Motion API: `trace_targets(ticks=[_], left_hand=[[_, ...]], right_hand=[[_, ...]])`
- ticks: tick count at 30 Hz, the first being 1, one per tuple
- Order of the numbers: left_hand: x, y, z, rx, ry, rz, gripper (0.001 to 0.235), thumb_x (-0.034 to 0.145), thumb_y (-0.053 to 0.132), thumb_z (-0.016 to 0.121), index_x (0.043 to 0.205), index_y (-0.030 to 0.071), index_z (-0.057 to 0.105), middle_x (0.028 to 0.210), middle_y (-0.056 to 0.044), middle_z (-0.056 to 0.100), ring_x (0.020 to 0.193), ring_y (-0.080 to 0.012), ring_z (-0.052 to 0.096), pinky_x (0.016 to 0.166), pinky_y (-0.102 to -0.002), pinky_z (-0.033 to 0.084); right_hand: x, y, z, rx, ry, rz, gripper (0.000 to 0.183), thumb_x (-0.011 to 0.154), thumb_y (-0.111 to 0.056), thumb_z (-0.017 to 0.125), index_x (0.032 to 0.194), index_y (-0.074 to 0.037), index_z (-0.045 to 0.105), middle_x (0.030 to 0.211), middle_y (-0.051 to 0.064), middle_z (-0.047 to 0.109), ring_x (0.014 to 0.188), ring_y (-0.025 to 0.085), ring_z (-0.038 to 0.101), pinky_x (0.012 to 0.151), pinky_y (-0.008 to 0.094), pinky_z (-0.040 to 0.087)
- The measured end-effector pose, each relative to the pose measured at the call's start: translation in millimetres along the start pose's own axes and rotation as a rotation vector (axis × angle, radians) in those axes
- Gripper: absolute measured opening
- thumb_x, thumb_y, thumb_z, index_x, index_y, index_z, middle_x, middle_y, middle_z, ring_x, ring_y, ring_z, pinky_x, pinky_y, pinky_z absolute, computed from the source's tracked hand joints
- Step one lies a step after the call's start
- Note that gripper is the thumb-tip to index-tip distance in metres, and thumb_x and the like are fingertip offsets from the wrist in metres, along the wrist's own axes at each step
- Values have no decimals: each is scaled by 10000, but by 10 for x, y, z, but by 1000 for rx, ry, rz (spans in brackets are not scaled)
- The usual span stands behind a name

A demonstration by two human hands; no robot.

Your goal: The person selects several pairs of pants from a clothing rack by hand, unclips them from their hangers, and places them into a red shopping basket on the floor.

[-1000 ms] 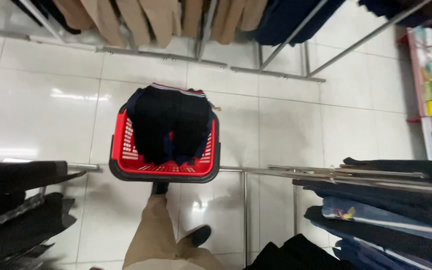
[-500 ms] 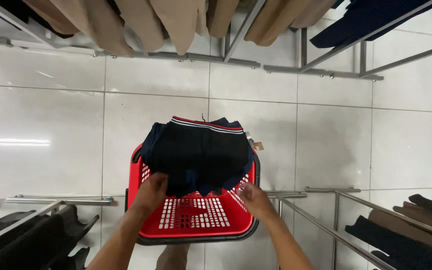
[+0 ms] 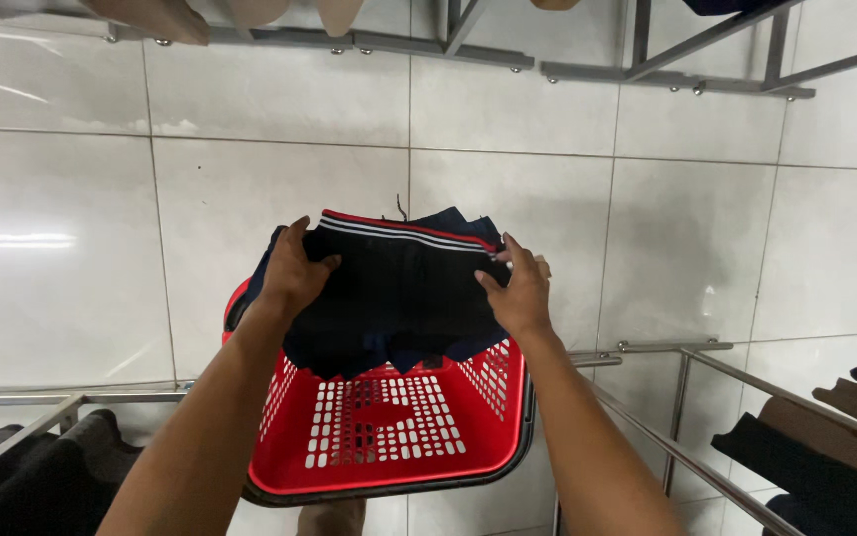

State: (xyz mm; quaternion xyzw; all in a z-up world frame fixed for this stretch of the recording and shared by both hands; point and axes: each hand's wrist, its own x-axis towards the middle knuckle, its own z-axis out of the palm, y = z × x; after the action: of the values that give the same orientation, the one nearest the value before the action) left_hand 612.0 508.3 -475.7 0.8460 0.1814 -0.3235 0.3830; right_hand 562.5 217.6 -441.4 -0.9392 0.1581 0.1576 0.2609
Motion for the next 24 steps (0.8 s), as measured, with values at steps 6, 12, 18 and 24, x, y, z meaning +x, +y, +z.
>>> trace_targets(ticks=[6, 12, 18, 24], left_hand=[[-195, 24, -70, 33, -44, 67, 430, 844, 380, 617, 1196, 139, 562, 1134, -89, 577, 1122, -286, 538, 951, -424, 445], [-1245, 185, -387, 69, -134, 457, 177, 848, 155, 540, 995, 77, 599, 951, -203, 629, 1004, -365, 584, 848, -472, 468], [-2514, 279, -597, 61, -283, 748, 111, 868, 69, 500, 909, 64, 603, 945, -172, 621, 950, -353, 610, 807, -425, 507], [-3697, 66, -547, 170, -384, 814, 302, 908, 142, 423, 1174, 76, 551, 1191, -87, 507, 1075, -257, 558, 845, -363, 448]], right_hand=[[-124, 243, -5, 26, 31, -40, 170, 824, -248, 685, 991, -227, 661, 857, -20, 573, 879, 239, 557, 762, 356, 500], [-605, -224, -545, 143, -115, -57, 488, 827, -146, 661, 1236, -174, 397, 1323, 159, 385, 1196, 395, 424, 959, 433, 443], [-1230, -531, -973, -268, -330, -236, 850, 813, -231, 668, 1466, -292, 127, 1445, 192, 185, 1262, 393, 347, 1007, 495, 358], [-2271, -725, -1312, -393, -459, -473, 838, 841, -223, 658, 1450, -354, 97, 1525, 125, 69, 1303, 367, 248, 1061, 482, 225]])
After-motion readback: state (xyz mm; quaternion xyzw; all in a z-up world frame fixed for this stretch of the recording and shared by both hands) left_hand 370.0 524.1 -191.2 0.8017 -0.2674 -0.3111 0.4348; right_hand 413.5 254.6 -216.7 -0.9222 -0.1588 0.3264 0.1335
